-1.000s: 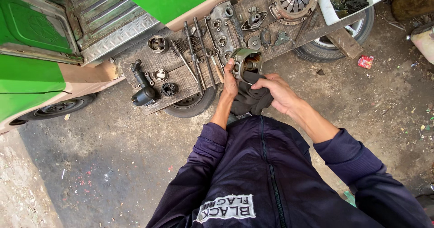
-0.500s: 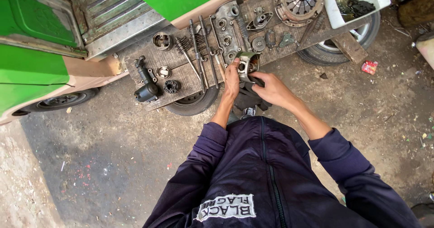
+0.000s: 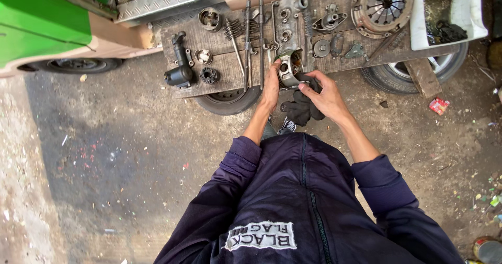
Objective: The person cleans a piston and other engine parts using a rag and a small brush. They wipe the piston with a rag, then use a brush to scrub the inside of the piston, and finally wipe it again with the rag.
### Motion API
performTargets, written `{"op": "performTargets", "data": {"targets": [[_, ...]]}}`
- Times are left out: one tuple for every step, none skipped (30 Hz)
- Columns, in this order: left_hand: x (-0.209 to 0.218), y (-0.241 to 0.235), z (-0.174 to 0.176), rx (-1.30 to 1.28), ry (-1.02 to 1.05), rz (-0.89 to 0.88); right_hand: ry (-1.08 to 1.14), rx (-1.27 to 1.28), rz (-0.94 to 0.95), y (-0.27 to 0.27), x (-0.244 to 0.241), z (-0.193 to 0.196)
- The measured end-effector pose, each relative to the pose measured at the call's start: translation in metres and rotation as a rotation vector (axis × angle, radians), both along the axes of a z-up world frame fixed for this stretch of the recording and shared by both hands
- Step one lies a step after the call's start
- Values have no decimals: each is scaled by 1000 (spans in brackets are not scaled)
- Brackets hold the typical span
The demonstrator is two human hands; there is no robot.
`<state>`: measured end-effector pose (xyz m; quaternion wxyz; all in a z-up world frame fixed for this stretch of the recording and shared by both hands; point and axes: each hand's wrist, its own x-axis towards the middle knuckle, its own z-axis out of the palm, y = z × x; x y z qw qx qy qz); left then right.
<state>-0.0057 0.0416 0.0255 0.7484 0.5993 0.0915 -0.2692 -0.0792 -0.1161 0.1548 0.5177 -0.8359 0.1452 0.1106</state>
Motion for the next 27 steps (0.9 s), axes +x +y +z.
{"op": "performTargets", "data": {"targets": [[-4,3,1,-29,-5,12,-10,86,-46,1,-1,-3],[-7,6,2,-53,67,26,-21,171,-91,2,-3,-6],[-11,9,4,-79,139,41,-29,257,-137,2,-4,-8],[-11,12,7,-106,205,52,-13,264,-114,1,-2,-10],[-10,15,10,-157,189,81,4,270,-90,0,1,-11],[-13,18,13,-207,178,103,25,276,-75,-2,0,-12],[-17,21,16,-257,166,125,-3,227,24,-4,-1,-13],[-18,23,18,-239,185,110,-34,178,120,-7,0,-15],[-20,26,21,-221,203,95,-65,127,216,-9,2,-17],[-23,29,24,-203,226,81,-46,156,221,-11,3,-19],[-26,30,26,-251,215,90,-27,185,227,-13,3,-21],[-30,32,29,-299,203,101,-7,214,234,-14,4,-24],[-33,34,31,-347,191,111,-23,248,196,-14,5,-28],[-34,36,34,-356,210,133,-40,283,160,-13,7,-31],[-35,39,36,-365,229,155,-56,317,124,-11,9,-35],[-37,41,38,-376,249,176,-61,358,81,-9,7,-39],[-41,45,40,-390,245,180,-65,398,38,-5,6,-43],[-43,48,42,-404,238,183,-72,438,-6,-2,7,-47],[-45,51,44,-418,231,187,-3,458,-40,2,8,-50],[-47,53,45,-380,285,223,67,474,-75,6,7,-54],[-50,55,46,-343,340,260,137,489,-111,10,7,-58],[-52,56,47,-306,396,296,166,512,-92,12,6,-61],[-54,58,47,-290,380,304,196,534,-74,17,6,-64],[-53,56,45,-279,364,305,222,550,-61,17,7,-68],[-50,54,42,-268,348,306,258,579,-64,18,10,-72],[-48,54,40,-305,357,309,298,609,-71,20,11,-74],[-46,54,37,-342,366,312,338,638,-77,21,13,-76]]}}
